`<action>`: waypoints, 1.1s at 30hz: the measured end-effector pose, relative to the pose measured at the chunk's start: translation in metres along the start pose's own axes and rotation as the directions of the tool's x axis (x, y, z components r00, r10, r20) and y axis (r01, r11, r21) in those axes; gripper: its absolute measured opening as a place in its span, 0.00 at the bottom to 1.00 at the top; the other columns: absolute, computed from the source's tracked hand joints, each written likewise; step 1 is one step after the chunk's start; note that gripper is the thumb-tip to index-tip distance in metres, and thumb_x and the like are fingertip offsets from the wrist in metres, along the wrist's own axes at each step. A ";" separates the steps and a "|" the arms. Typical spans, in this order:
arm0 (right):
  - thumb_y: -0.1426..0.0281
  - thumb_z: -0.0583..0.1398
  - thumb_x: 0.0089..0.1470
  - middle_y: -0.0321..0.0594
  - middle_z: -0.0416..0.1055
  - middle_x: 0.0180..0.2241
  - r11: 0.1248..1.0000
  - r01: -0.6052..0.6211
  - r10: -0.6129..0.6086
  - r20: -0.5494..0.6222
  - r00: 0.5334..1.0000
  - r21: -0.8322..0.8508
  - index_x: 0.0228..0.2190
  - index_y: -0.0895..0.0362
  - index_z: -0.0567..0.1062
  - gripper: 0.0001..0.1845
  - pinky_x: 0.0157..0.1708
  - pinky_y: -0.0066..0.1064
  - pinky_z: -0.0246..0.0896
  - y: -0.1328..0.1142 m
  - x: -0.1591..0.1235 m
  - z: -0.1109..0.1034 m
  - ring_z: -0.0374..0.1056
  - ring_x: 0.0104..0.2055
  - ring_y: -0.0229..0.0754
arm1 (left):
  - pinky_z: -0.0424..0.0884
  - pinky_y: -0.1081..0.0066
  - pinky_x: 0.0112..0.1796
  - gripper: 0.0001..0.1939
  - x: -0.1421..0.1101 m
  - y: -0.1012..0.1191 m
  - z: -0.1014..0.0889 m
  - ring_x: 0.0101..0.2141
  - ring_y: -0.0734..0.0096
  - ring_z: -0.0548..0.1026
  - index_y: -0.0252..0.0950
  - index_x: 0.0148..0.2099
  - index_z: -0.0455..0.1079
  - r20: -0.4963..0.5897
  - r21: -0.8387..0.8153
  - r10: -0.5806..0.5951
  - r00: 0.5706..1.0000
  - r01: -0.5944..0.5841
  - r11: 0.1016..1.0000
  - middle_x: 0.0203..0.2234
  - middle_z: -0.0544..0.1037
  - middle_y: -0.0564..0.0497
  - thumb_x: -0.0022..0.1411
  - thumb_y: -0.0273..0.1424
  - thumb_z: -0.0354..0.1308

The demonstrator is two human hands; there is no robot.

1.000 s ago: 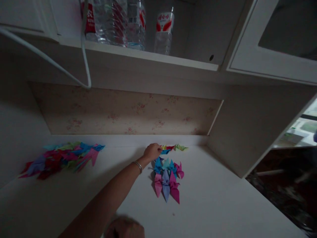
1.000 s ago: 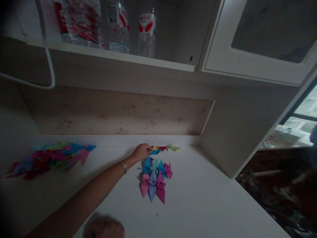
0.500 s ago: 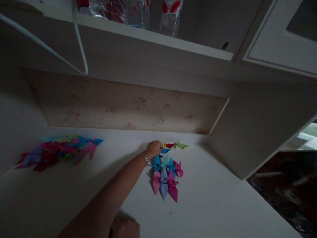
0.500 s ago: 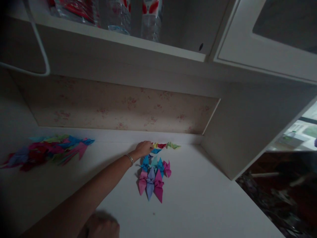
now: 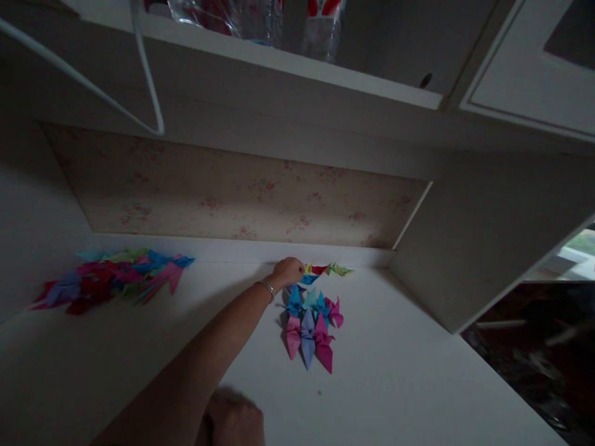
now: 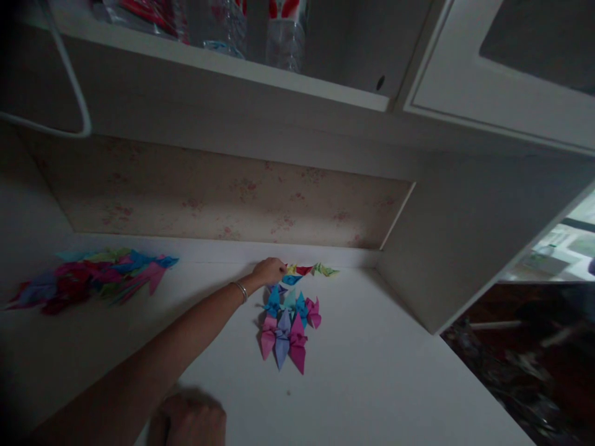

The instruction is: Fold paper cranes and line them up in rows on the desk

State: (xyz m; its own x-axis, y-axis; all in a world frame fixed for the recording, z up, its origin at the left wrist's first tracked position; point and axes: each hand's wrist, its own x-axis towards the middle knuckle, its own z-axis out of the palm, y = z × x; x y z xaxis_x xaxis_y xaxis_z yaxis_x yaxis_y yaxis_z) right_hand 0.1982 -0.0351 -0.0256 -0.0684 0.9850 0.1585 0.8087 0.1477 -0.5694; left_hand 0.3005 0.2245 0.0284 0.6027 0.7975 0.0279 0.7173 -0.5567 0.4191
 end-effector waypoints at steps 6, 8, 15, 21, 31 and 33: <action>0.74 0.56 0.46 0.31 0.77 0.29 0.999 0.016 -0.016 -0.005 1.000 0.048 0.27 0.48 0.76 0.11 0.30 0.28 0.62 0.003 -0.001 0.001 0.74 0.30 0.43 | 0.67 0.70 0.46 0.10 -0.043 -0.012 -0.027 0.44 0.65 0.75 0.39 0.39 0.77 -0.151 -0.139 0.034 0.988 -0.055 0.989 0.40 0.80 0.50 0.58 0.29 0.55; 0.75 0.55 0.47 0.31 0.77 0.29 0.999 0.012 -0.012 -0.002 1.000 0.052 0.27 0.48 0.76 0.11 0.30 0.27 0.61 0.002 -0.002 -0.002 0.74 0.30 0.42 | 0.67 0.73 0.45 0.11 -0.073 -0.020 -0.034 0.42 0.67 0.75 0.38 0.40 0.77 -0.198 -0.193 0.024 0.980 -0.063 0.979 0.40 0.80 0.50 0.56 0.28 0.55; 0.72 0.54 0.53 0.33 0.77 0.30 0.995 0.036 -0.038 0.023 0.999 0.088 0.29 0.49 0.76 0.11 0.30 0.26 0.57 0.001 -0.006 -0.009 0.74 0.32 0.42 | 0.69 0.75 0.34 0.12 -0.230 -0.055 -0.034 0.33 0.70 0.76 0.35 0.38 0.75 -0.270 -0.441 -0.174 0.947 0.039 0.897 0.34 0.80 0.49 0.57 0.30 0.52; 0.71 0.53 0.56 0.33 0.77 0.31 0.995 0.029 -0.036 0.072 0.997 0.096 0.31 0.49 0.75 0.11 0.31 0.26 0.56 -0.001 -0.010 -0.011 0.74 0.33 0.41 | 0.55 0.78 0.16 0.07 -0.332 -0.084 -0.004 0.14 0.80 0.62 0.37 0.35 0.68 -0.062 -0.820 -0.415 0.907 0.191 0.540 0.19 0.70 0.58 0.53 0.33 0.54; 0.67 0.51 0.58 0.34 0.77 0.31 0.997 0.041 -0.048 0.118 0.992 0.063 0.31 0.50 0.75 0.12 0.31 0.24 0.57 -0.001 -0.013 -0.012 0.73 0.32 0.40 | 0.41 0.78 0.15 0.03 -0.341 -0.102 -0.013 0.14 0.83 0.50 0.39 0.31 0.59 0.063 -0.960 -0.416 0.907 0.169 0.224 0.16 0.56 0.64 0.53 0.32 0.50; 0.66 0.51 0.58 0.33 0.77 0.32 0.996 0.046 -0.056 0.130 0.990 0.076 0.32 0.50 0.75 0.13 0.31 0.24 0.57 0.000 -0.013 -0.011 0.73 0.33 0.40 | 0.42 0.77 0.17 0.06 -0.343 -0.098 -0.016 0.15 0.82 0.50 0.40 0.32 0.58 0.041 -0.949 -0.421 0.906 0.168 0.268 0.17 0.55 0.64 0.55 0.34 0.52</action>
State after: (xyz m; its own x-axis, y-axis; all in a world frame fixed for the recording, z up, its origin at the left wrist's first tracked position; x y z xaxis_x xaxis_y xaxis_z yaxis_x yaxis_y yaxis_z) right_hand 0.2055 -0.0490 -0.0192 -0.1888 0.9784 0.0841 0.7578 0.1996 -0.6212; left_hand 0.0184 0.0094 -0.0073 0.2581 0.9476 -0.1884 -0.0382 0.2049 0.9780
